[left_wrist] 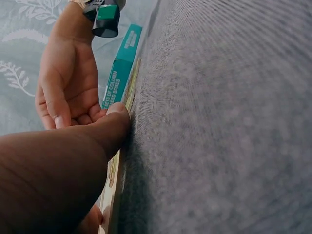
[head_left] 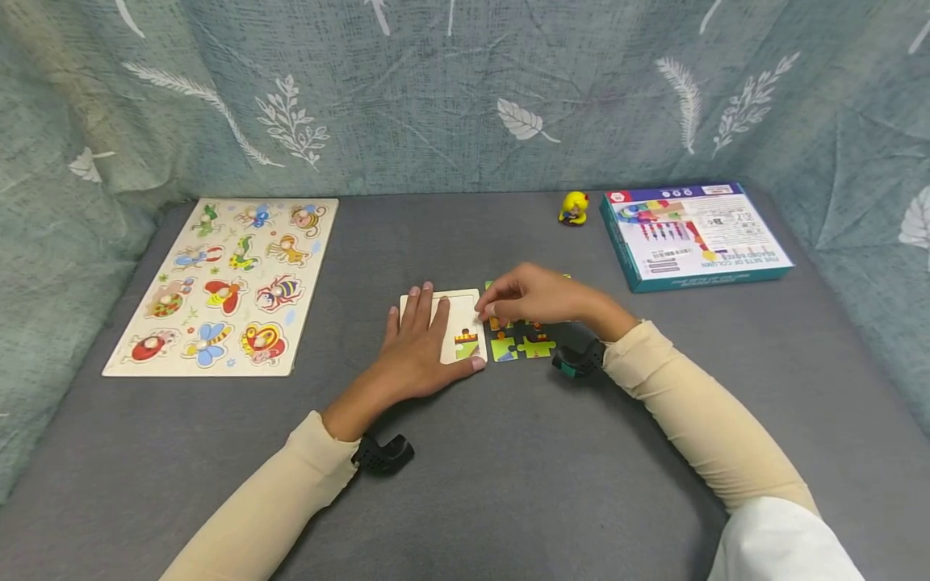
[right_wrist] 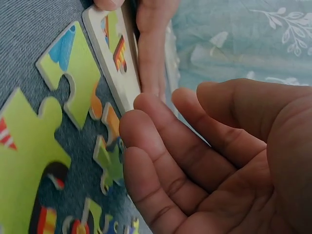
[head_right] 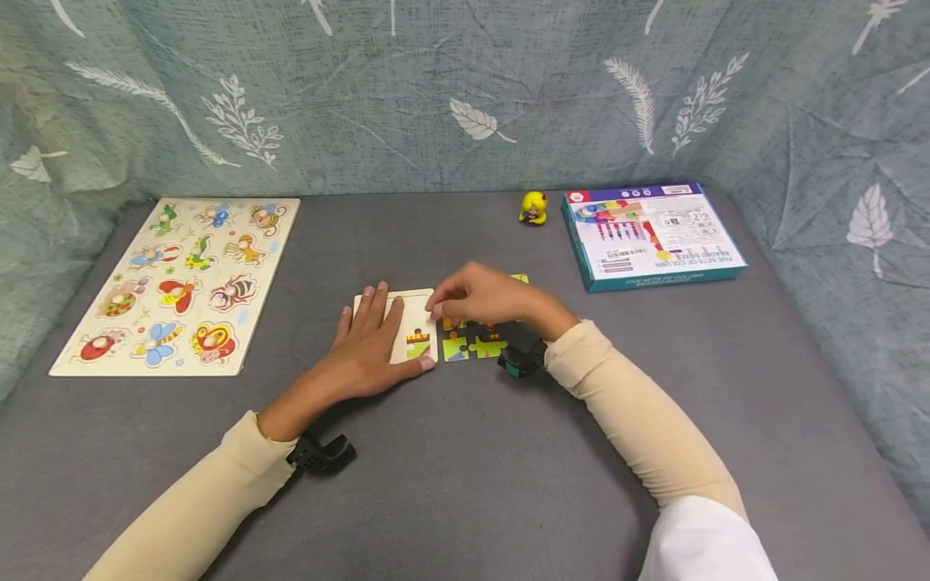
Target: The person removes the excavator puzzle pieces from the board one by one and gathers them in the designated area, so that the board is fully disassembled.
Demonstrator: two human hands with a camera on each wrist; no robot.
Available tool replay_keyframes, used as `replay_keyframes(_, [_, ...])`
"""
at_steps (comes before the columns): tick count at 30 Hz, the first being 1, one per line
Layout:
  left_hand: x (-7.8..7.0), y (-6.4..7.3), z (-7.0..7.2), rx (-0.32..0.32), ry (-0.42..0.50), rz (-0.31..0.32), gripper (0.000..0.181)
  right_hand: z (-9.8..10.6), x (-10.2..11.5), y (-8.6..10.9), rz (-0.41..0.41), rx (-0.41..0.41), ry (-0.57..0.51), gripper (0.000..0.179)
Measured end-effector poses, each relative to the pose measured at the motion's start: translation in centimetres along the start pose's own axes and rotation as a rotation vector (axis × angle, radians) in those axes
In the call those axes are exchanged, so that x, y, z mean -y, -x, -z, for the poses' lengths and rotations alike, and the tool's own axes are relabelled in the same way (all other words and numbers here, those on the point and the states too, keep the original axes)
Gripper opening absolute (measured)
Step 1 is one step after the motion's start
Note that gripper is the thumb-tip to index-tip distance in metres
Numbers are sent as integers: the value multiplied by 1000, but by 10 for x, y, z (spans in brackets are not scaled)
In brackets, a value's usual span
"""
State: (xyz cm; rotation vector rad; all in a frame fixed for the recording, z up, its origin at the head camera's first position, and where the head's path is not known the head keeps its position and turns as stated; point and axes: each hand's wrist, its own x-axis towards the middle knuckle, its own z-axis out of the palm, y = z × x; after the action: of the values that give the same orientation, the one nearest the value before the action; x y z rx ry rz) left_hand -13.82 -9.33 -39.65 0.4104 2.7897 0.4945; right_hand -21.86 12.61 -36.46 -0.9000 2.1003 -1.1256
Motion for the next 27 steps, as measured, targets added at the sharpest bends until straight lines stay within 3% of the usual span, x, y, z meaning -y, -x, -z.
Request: replay_keyframes(27, [2, 1, 2, 20, -30, -10, 112, -12, 3, -19, 2, 62, -32, 25])
